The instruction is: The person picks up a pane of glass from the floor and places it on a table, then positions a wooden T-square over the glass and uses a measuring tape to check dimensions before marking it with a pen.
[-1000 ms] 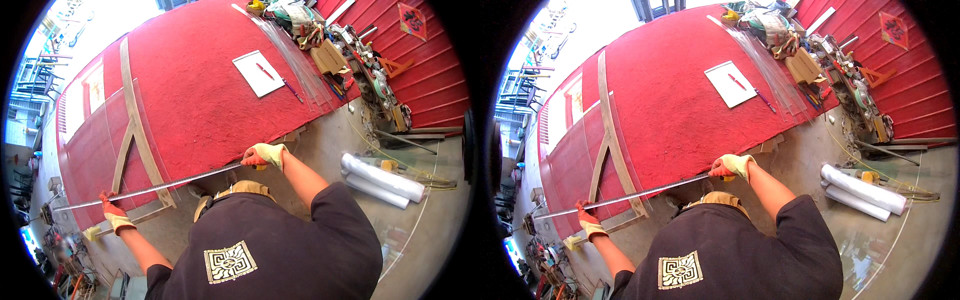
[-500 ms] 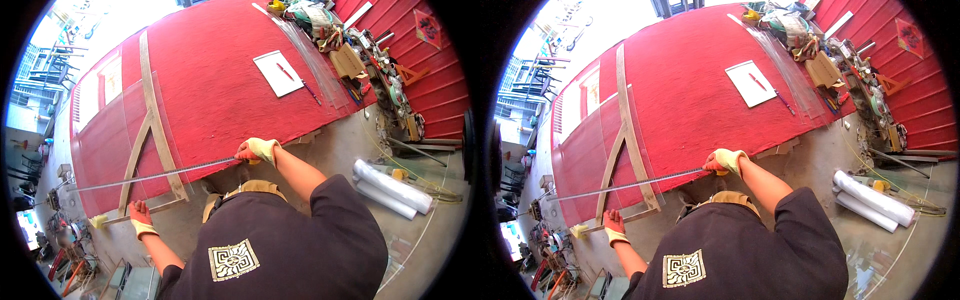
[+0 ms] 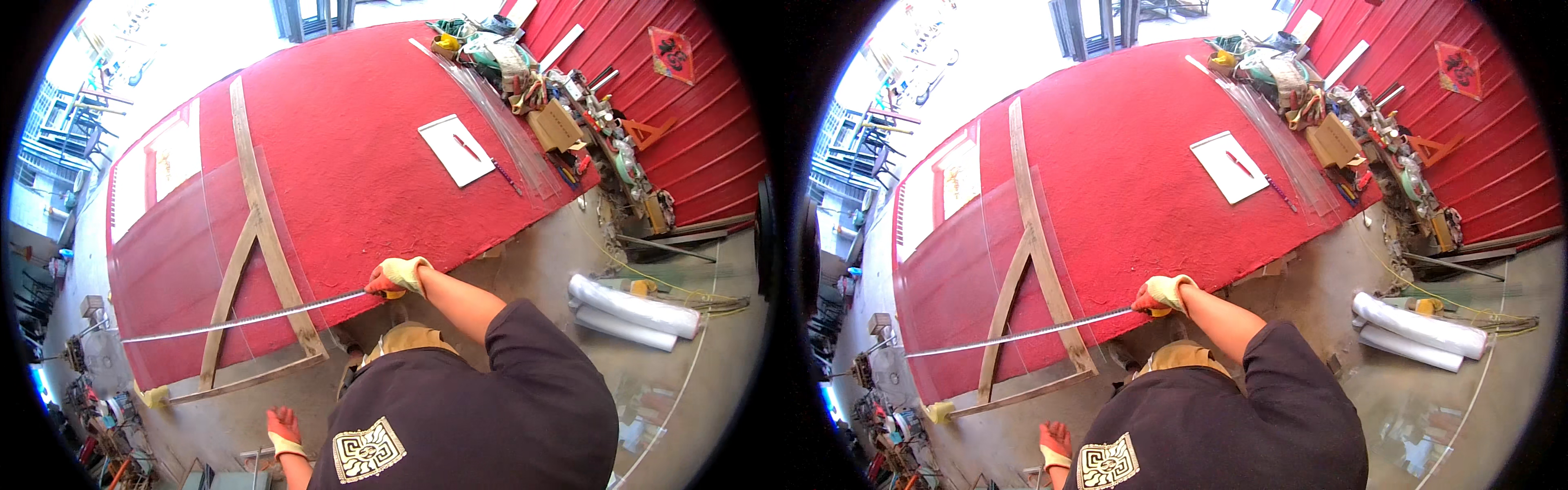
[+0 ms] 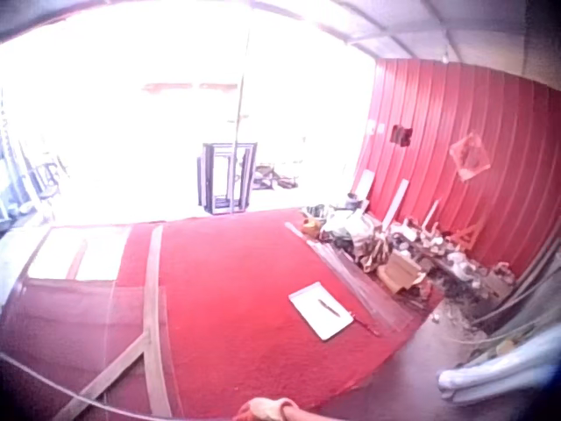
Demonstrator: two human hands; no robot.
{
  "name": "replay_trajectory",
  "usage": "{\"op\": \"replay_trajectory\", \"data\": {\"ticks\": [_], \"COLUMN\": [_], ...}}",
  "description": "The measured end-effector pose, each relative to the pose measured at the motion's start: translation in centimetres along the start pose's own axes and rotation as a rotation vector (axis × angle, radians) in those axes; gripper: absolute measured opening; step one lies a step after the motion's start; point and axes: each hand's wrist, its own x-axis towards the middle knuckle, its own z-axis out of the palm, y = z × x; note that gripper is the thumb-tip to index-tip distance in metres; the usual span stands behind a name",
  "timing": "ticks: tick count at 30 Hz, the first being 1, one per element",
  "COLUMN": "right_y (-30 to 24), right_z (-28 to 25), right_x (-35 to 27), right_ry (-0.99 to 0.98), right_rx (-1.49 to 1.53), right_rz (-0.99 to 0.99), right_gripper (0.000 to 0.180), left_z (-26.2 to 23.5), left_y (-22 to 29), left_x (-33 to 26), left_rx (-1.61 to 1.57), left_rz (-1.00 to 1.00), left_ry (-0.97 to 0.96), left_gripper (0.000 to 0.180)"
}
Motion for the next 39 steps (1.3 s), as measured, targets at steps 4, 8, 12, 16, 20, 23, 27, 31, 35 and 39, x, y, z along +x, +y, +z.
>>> {"op": "replay_trajectory", "data": {"ticks": [4, 8, 12, 16, 20, 23, 27, 31, 35, 39], "right_y": [-1.3, -1.5, -1.0, -0.8, -1.1, -1.5, -1.9, -2.4, -2.1, -2.1], "right_z": [1.9, 3.0, 3.3, 3.6, 3.4, 3.3, 3.4, 3.7, 3.6, 3.1], "right_x": [1.2, 2.1, 2.2, 2.6, 3.1, 3.2, 2.8, 2.5, 2.6, 3.0], "right_ry": [-0.011, 0.019, 0.001, 0.044, 0.028, 0.015, 0.021, 0.032, 0.062, -0.006], "right_rx": [-0.015, -0.050, -0.046, -0.075, -0.079, -0.079, -0.073, -0.096, -0.222, -0.409], "right_rz": [0.027, 0.063, 0.070, 0.060, 0.081, 0.116, 0.121, 0.119, 0.060, 0.013], "right_gripper": [0.042, 0.046, 0.053, 0.052, 0.054, 0.056, 0.057, 0.055, 0.050, 0.048], "left_z": [3.1, 5.6, 5.7, 4.1, 3.3, 3.8, 4.6, 4.3, 4.4, 5.6], "left_y": [4.2, 8.6, 11.1, 11.7, 12.3, 12.3, 11.5, 11.2, 10.9, 10.2], "left_x": [2.6, 4.9, 6.6, 6.7, 6.6, 7.0, 8.0, 8.5, 8.4, 8.8], "left_rx": [-0.354, -0.361, -0.091, 0.071, 0.127, 0.046, -0.075, -0.137, -0.224, -0.463], "left_rz": [0.115, 0.011, -0.084, -0.114, -0.147, -0.185, -0.189, -0.210, -0.213, -0.173], "left_ry": [-0.108, -0.128, -0.162, -0.232, -0.248, -0.233, -0.210, -0.286, -0.325, -0.376], "left_gripper": [0.093, 0.083, 0.066, 0.065, 0.068, 0.069, 0.060, 0.054, 0.052, 0.051]}}
